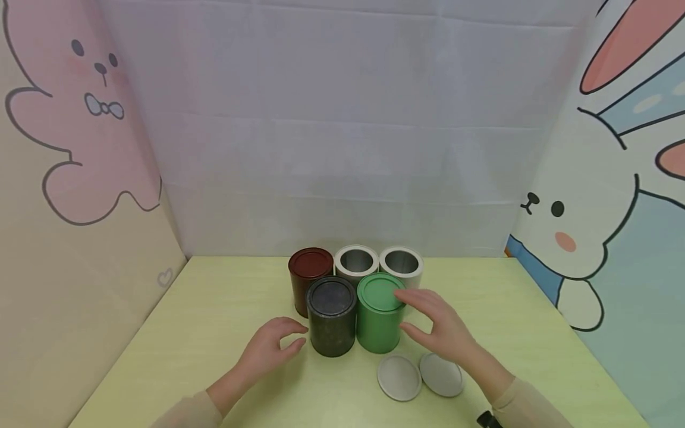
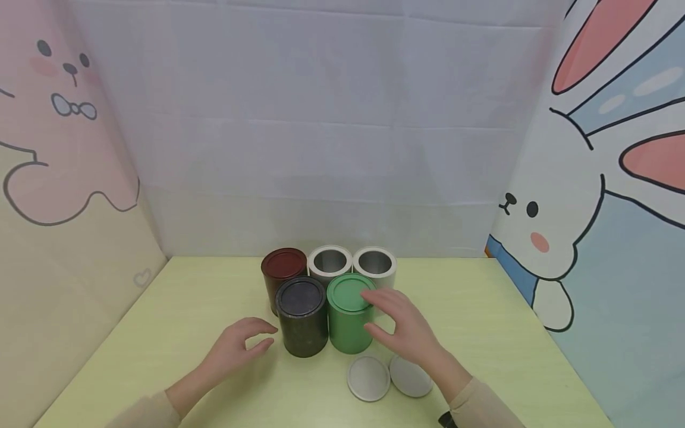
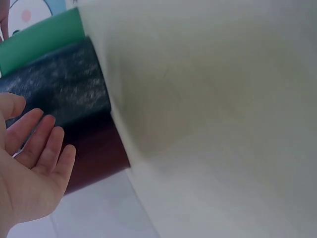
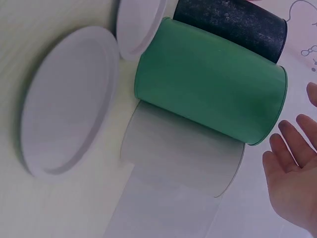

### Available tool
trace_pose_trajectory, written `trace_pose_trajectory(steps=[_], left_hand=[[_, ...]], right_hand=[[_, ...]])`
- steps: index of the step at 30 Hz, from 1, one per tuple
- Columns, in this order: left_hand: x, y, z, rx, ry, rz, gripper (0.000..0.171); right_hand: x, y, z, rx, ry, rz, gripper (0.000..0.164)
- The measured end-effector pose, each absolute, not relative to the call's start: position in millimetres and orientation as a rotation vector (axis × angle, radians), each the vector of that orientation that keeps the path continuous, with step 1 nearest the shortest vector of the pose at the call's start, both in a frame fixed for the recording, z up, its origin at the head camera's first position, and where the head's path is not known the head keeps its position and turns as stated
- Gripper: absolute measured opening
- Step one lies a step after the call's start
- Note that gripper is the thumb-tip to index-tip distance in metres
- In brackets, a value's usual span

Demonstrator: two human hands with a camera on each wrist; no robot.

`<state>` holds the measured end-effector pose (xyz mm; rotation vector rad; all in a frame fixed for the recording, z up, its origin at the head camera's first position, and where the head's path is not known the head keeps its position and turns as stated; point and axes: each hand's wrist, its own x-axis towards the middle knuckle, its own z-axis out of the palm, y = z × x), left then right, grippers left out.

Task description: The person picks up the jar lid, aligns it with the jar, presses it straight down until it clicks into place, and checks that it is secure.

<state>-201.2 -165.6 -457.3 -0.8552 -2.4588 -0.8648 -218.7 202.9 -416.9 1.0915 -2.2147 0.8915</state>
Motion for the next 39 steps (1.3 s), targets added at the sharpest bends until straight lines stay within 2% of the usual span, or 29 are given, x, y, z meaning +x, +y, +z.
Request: trace_pose_trajectory(steps=[14, 17, 23, 28, 39], left_hand=[[-187.7, -135.7, -482.6, -1.093, -2.445, -0.840, 0.025], [-184.8, -128.3, -484.1, -1.144, -2.455, -0.816, 0.025], [-181.8, -111.6, -484.6, -1.281, -2.468, -0.756, 0.027], [-178.6, -94.4, -482.4, -1.353, -2.495, -0.686, 0.029], [-169.9, -59.3, -481.0, -1.371, -2.586, -0.518, 0.052]], right_hand=[[-196.4, 237.6, -446.1, 1.083, -2.208, 0.868, 0.057], [-192.3, 242.3, -454.8, 1.093, -2.226, 0.881, 0.062], [-187.0, 247.9, -469.9, 1.165, -2.290, 0.814, 0.060], [-183.9, 249.9, -476.0, 1.174, -2.370, 0.761, 0.066], [-184.1, 250.0, -486.5, 1.203, -2.518, 0.527, 0.079]])
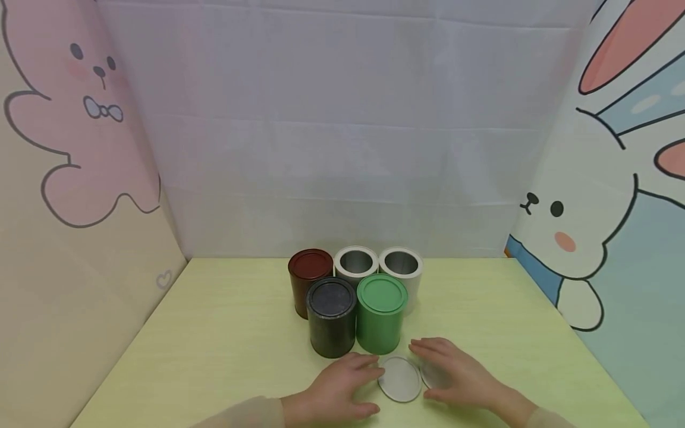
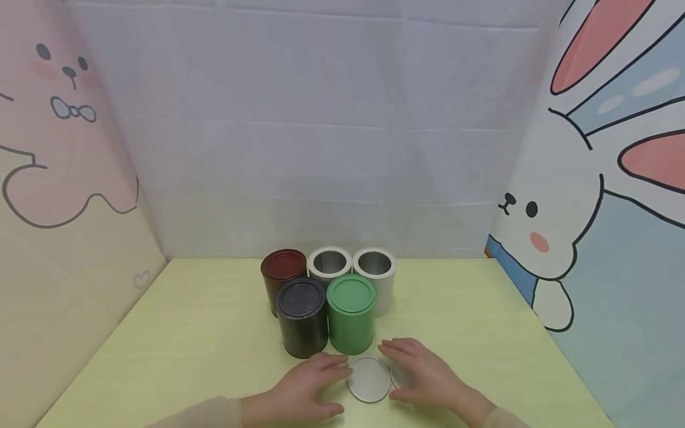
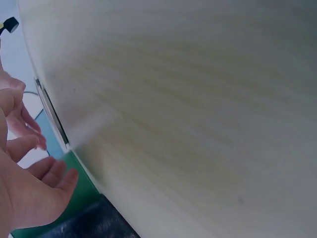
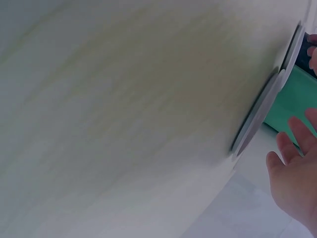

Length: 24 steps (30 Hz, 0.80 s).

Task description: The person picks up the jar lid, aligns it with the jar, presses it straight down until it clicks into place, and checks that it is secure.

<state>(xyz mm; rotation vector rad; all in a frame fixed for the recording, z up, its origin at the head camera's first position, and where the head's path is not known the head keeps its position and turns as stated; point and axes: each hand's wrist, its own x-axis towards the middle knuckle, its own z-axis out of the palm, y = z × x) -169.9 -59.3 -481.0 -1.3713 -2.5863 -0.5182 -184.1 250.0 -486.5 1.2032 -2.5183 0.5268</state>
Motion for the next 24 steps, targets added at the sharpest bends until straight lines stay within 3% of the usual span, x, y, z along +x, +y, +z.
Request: trace_pose_trajectory(steps=[10, 24], left_hand=[[-169.5, -42.7, -488.5, -1.235, -2.672, -0.458, 0.065], [-176.8, -34.8, -499.6, -1.179, -2.700, -0.437, 0.062]], right_hand=[[-187.3, 248.1, -491.4, 1.276, -2.522, 0.458, 0.085], [-197.6, 244.5, -504.3, 1.382, -2.440, 0.480, 0.077]])
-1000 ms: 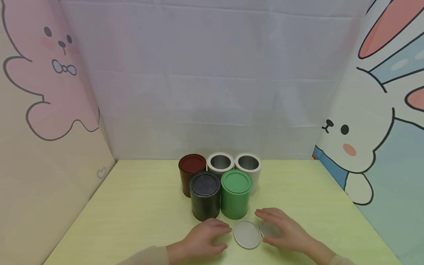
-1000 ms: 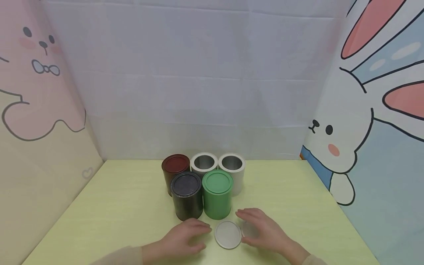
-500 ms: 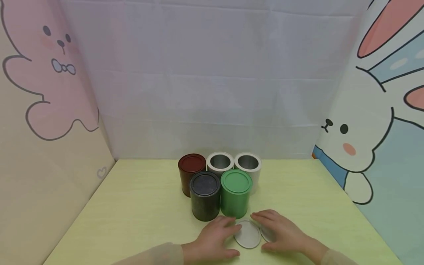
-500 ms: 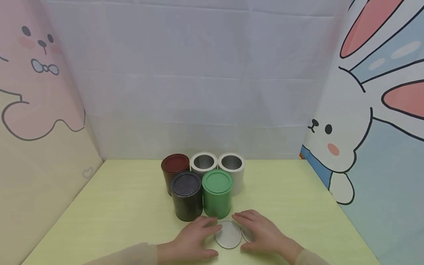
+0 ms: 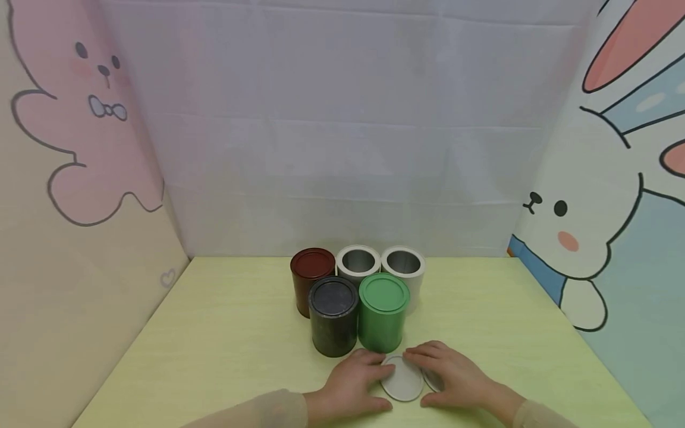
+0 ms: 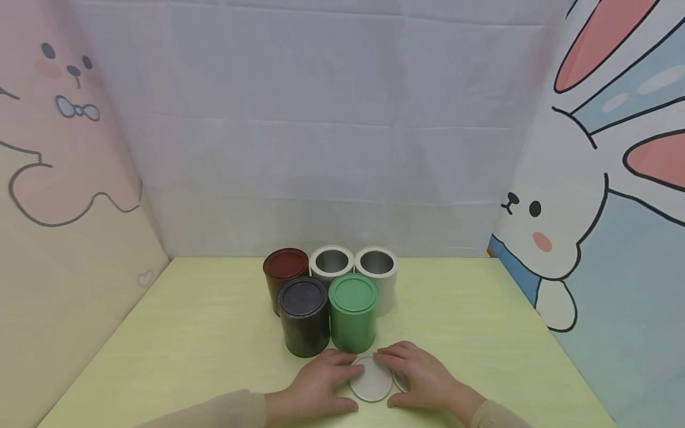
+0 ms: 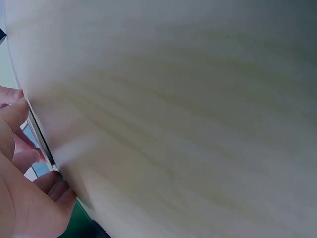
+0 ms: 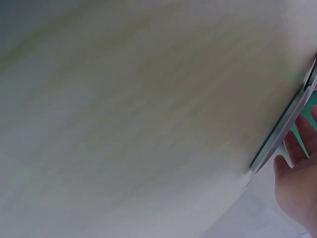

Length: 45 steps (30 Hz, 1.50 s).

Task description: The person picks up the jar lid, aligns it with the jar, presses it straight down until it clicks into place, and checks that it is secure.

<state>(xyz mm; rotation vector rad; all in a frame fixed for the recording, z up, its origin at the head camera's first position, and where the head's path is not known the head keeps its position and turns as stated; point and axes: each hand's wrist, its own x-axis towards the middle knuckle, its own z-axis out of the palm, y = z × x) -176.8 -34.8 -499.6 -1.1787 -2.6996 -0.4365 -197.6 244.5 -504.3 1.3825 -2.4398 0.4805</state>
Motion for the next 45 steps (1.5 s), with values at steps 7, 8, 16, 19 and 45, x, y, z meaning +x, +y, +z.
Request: trace_pose_trajectory(steps=[7, 8, 16, 19, 45], left_hand=[[-179.3, -31.9, -502.8, -1.159, -2.695, -0.399, 0.062], [-179.8, -31.7, -503.3, -1.158, -2.692, -0.402, 0.061], [-182.1, -31.3, -504.5, -1.153, -2.661, -0.455, 0.055], [-182.7, -31.4, -505.8, -1.152, -2.645, -0.499, 0.055], [-180.5, -33.8, -471.1, -1.136, -2.424, -1.080, 0.053]], right_hand=[[-197.7, 241.5, -504.6, 1.378, -2.413, 0.480, 0.070], [-197.8, 240.7, -504.7, 1.380, -2.406, 0.479, 0.068], [-195.6, 237.5, -504.5, 1.368, -2.415, 0.497, 0.064], [-194.4, 237.4, -505.5, 1.347, -2.449, 0.552, 0.063], [-182.7, 241.8, -472.2, 1.208, -2.324, 0.973, 0.065]])
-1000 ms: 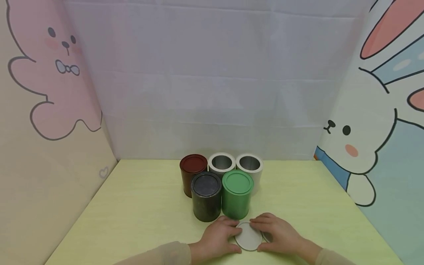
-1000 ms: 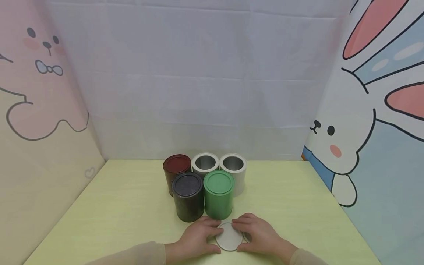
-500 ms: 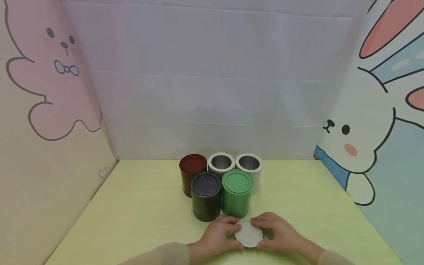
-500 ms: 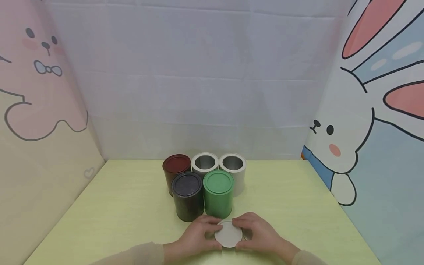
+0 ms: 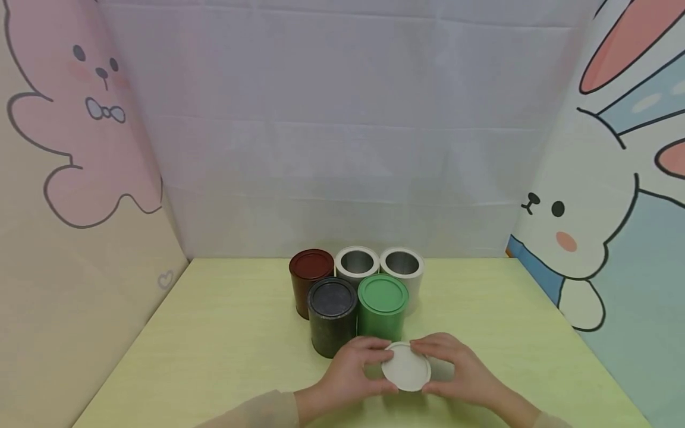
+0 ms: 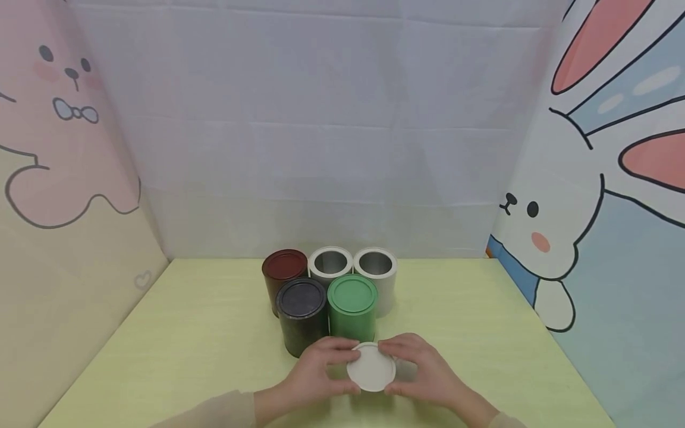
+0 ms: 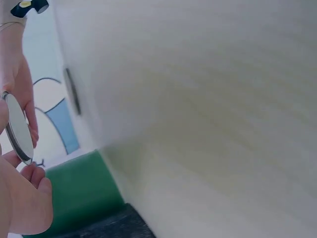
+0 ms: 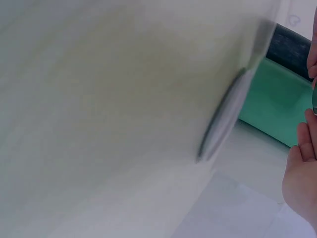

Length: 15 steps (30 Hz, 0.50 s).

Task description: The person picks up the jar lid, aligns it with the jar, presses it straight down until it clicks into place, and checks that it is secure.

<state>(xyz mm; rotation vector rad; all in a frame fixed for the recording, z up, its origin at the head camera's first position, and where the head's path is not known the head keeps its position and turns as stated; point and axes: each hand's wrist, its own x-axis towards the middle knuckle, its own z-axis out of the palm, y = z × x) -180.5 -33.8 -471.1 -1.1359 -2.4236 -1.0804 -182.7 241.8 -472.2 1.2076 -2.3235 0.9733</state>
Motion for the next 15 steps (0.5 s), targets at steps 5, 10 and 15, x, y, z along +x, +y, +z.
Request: trace_pose_trajectory(steps=[5, 10, 15], left_hand=[[-180.5, -34.3, -454.1, -1.119, -2.362, -1.101, 0.052], [-180.7, -36.5, -437.3, -1.092, -2.296, -1.109, 0.051], [-182.7, -40.9, -419.6, -1.084, -2.257, -1.135, 0.052]], right_hand=[[-184.8, 239.7, -455.5, 1.223, -2.274, 0.992, 0.068], [-192.4, 238.0, -440.2, 1.256, -2.231, 1.020, 0.067], [-199.4, 233.8, -421.9, 1.286, -2.195, 1.049, 0.064]])
